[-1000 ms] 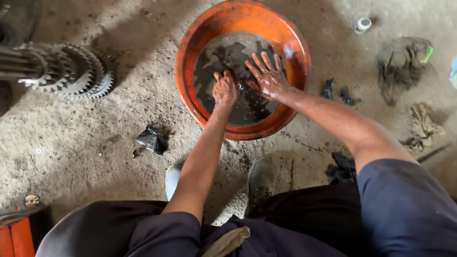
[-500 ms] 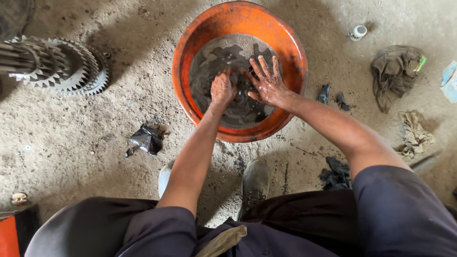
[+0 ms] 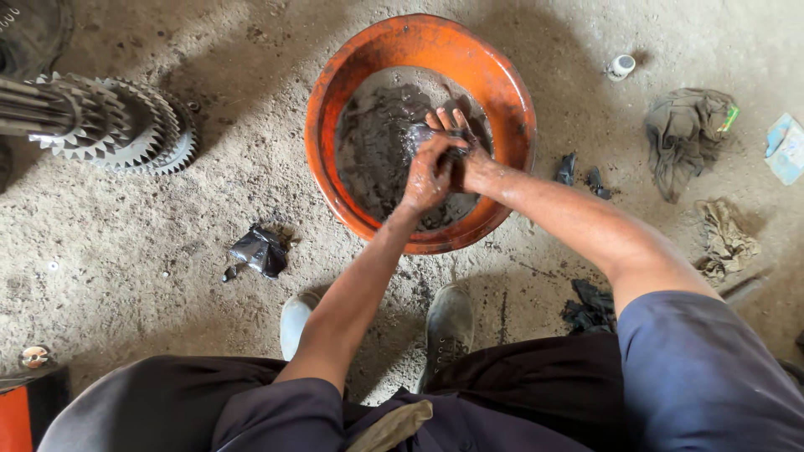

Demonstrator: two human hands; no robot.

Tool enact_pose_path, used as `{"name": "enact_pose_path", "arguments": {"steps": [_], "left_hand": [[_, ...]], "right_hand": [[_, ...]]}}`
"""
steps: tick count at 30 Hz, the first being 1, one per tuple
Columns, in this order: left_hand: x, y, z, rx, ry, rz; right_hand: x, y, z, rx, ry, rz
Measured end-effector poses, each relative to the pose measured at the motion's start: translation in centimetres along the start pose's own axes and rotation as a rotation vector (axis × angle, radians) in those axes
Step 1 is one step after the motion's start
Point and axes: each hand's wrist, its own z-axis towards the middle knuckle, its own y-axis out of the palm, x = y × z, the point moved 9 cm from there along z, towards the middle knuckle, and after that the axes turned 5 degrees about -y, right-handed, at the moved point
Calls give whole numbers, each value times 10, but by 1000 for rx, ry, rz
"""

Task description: The person squats and washes their hands in an orange basin filled with dark liquid, rubbing the hands together and wringing out a dark cloth repeatedly. The person then lifts the basin and moves it to the side.

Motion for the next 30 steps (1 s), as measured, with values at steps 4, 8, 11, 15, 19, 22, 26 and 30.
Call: {"name": "enact_pose_path", "arguments": {"steps": [4, 8, 11, 15, 19, 22, 26, 30], "left_hand": [[7, 14, -2, -84, 43, -7], [-2, 28, 20, -210, 201, 313], [-53, 23, 33, -351, -78, 532], [-76, -14, 40, -230, -61, 536], [-93, -41, 33, -57, -193, 328], [-120, -66, 21, 74, -492, 409], [-94, -76, 23, 242, -206, 146], [-72, -46, 16, 246, -105, 265]], "right_hand": [[-1, 36, 5, -146, -48, 147], [-5, 62, 11, -136, -100, 314], [-18, 60, 7, -45, -149, 400], [-29, 25, -4, 35, -239, 288], [-44, -13, -14, 30, -288, 117], [-42, -39, -23, 95, -235, 143], [-29, -47, -27, 38, -180, 146], [-29, -54, -24, 111, -181, 264]]}}
